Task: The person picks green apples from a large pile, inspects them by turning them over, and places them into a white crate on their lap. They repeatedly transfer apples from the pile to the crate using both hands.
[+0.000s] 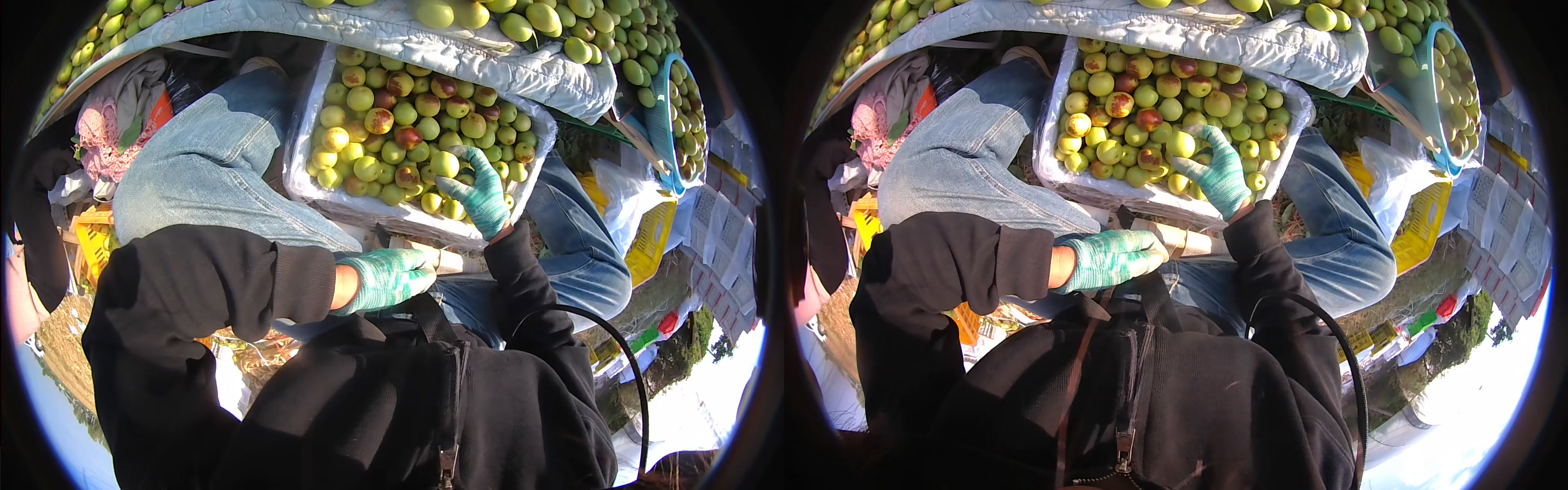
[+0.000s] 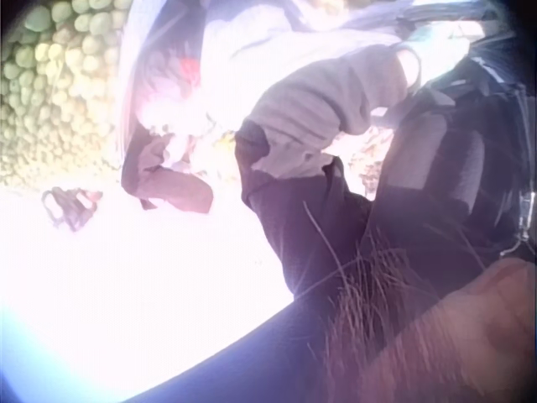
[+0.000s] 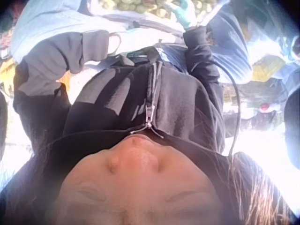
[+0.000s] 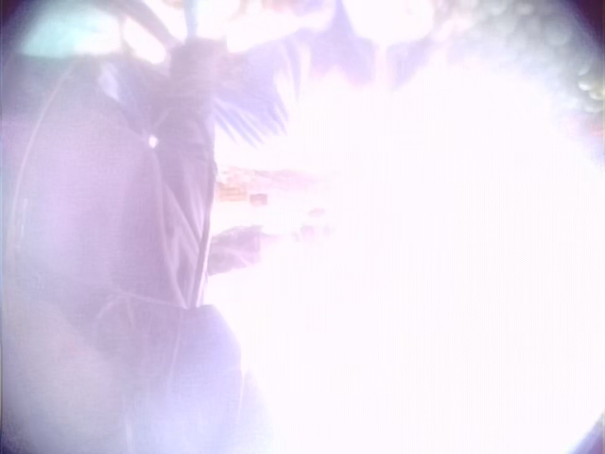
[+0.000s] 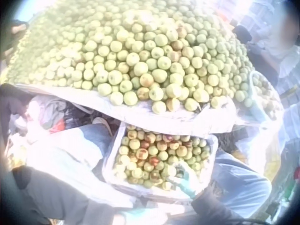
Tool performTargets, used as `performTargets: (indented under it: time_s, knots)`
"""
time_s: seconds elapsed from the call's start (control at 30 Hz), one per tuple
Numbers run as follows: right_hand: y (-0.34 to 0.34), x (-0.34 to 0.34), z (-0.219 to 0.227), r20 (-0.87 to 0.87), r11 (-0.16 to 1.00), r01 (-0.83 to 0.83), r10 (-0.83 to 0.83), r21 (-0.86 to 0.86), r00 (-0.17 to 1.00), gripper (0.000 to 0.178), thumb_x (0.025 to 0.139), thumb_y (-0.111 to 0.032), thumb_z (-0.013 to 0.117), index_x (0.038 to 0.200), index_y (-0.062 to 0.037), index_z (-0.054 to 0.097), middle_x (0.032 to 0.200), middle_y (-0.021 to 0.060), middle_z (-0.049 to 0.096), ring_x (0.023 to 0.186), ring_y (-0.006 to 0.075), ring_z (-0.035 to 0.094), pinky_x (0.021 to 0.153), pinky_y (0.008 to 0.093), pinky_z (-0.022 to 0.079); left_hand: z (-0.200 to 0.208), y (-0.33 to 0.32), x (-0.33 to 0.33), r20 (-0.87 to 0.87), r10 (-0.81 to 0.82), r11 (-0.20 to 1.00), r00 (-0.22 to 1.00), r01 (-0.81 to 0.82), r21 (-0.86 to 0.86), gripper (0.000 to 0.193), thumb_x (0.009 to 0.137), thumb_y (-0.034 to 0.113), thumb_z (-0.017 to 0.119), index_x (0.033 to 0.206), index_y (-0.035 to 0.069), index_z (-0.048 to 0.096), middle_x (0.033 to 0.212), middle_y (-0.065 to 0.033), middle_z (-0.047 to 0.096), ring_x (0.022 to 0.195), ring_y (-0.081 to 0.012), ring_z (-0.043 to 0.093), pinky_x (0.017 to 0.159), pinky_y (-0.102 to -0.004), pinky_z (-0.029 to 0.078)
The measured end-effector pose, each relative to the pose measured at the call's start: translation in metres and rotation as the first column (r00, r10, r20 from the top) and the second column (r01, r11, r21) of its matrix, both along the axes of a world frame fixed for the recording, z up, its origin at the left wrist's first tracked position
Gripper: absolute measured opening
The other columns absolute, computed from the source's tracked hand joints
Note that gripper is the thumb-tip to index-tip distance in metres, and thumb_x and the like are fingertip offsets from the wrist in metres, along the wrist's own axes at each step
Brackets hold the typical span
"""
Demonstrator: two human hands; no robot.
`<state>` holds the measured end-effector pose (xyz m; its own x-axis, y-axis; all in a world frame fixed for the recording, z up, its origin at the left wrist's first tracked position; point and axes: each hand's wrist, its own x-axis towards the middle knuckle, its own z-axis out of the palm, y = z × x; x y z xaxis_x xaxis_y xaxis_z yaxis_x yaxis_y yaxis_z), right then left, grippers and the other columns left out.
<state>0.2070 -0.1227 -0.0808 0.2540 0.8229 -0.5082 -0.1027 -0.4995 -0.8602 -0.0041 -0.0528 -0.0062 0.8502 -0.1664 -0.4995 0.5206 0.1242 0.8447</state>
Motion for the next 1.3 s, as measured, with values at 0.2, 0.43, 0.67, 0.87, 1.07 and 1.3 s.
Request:
performTargets:
  time_s: [0.2,0.43,0.67,0.87,1.07,1.3]
  knots:
    - [0.007,-0.009,-0.001,0.192,0.994,-0.105,0.100,0.016,0.976,0.041,0.077,-0.011,0.075,0.112,-0.0055,0.054,0.106,0.0067,0.058,0.094,0.0151,0.057,0.082,0.0293,0.049,0.004,0.007,0.007,0.148,-0.129,0.987,0.981,0.113,0.112,0.016,0.095,0.014,0.049,0.106,0.006,0.057,0.099,-0.0056,0.056,0.100,-0.0169,0.056,0.087,-0.0278,0.044]
    - [0.013,-0.006,-0.001,0.766,0.926,-0.262,0.374,-0.273,0.522,0.046,0.072,-0.022,0.073,0.114,-0.0129,0.056,0.103,0.0126,0.057,0.094,0.0320,0.060,0.078,0.0389,0.051,-0.022,-0.010,-0.009,0.366,-0.522,0.393,0.771,-0.163,0.905,0.029,0.089,0.015,0.049,0.114,0.006,0.061,0.111,-0.0056,0.057,0.111,-0.0245,0.050,0.105,-0.0376,0.027]
    - [0.002,0.003,-0.009,0.593,0.976,-0.180,0.218,-0.123,0.775,0.043,0.071,-0.008,0.072,0.111,-0.0097,0.056,0.102,0.0128,0.055,0.094,0.0299,0.057,0.081,0.0360,0.049,-0.049,-0.024,-0.020,0.335,-0.723,-0.047,0.604,-0.527,0.848,0.036,0.085,0.014,0.047,0.117,0.006,0.062,0.122,-0.0054,0.056,0.125,-0.0245,0.043,0.115,-0.0457,0.017]
    - [-0.016,0.019,0.012,0.383,0.970,-0.078,0.164,-0.230,0.909,0.048,0.070,-0.009,0.078,0.113,-0.0081,0.059,0.100,0.0092,0.055,0.091,0.0212,0.057,0.077,0.0297,0.050,-0.039,-0.022,-0.005,0.321,-0.714,0.302,0.622,-0.140,0.943,0.035,0.088,0.012,0.043,0.118,0.005,0.060,0.118,-0.0039,0.057,0.123,-0.0199,0.045,0.116,-0.0438,0.019]
    - [-0.034,-0.003,0.006,0.379,0.973,-0.180,0.223,-0.145,0.898,0.043,0.070,-0.010,0.078,0.109,-0.0041,0.060,0.101,0.0085,0.055,0.082,0.0150,0.059,0.074,0.0272,0.051,-0.036,-0.017,-0.013,0.204,-0.751,0.123,0.628,-0.170,0.978,0.031,0.094,0.012,0.038,0.117,0.004,0.058,0.112,-0.0010,0.058,0.111,-0.0155,0.049,0.112,-0.0342,0.026]
    - [-0.060,0.060,0.020,0.448,0.923,-0.009,0.196,-0.386,0.872,0.042,0.071,-0.006,0.077,0.108,-0.0011,0.059,0.091,0.0049,0.065,0.081,0.0114,0.060,0.076,0.0248,0.051,-0.022,-0.004,-0.007,0.372,-0.227,0.929,0.900,0.085,0.360,0.026,0.089,0.009,0.047,0.114,0.005,0.054,0.108,-0.0123,0.054,0.104,-0.0292,0.055,0.088,-0.0361,0.046]
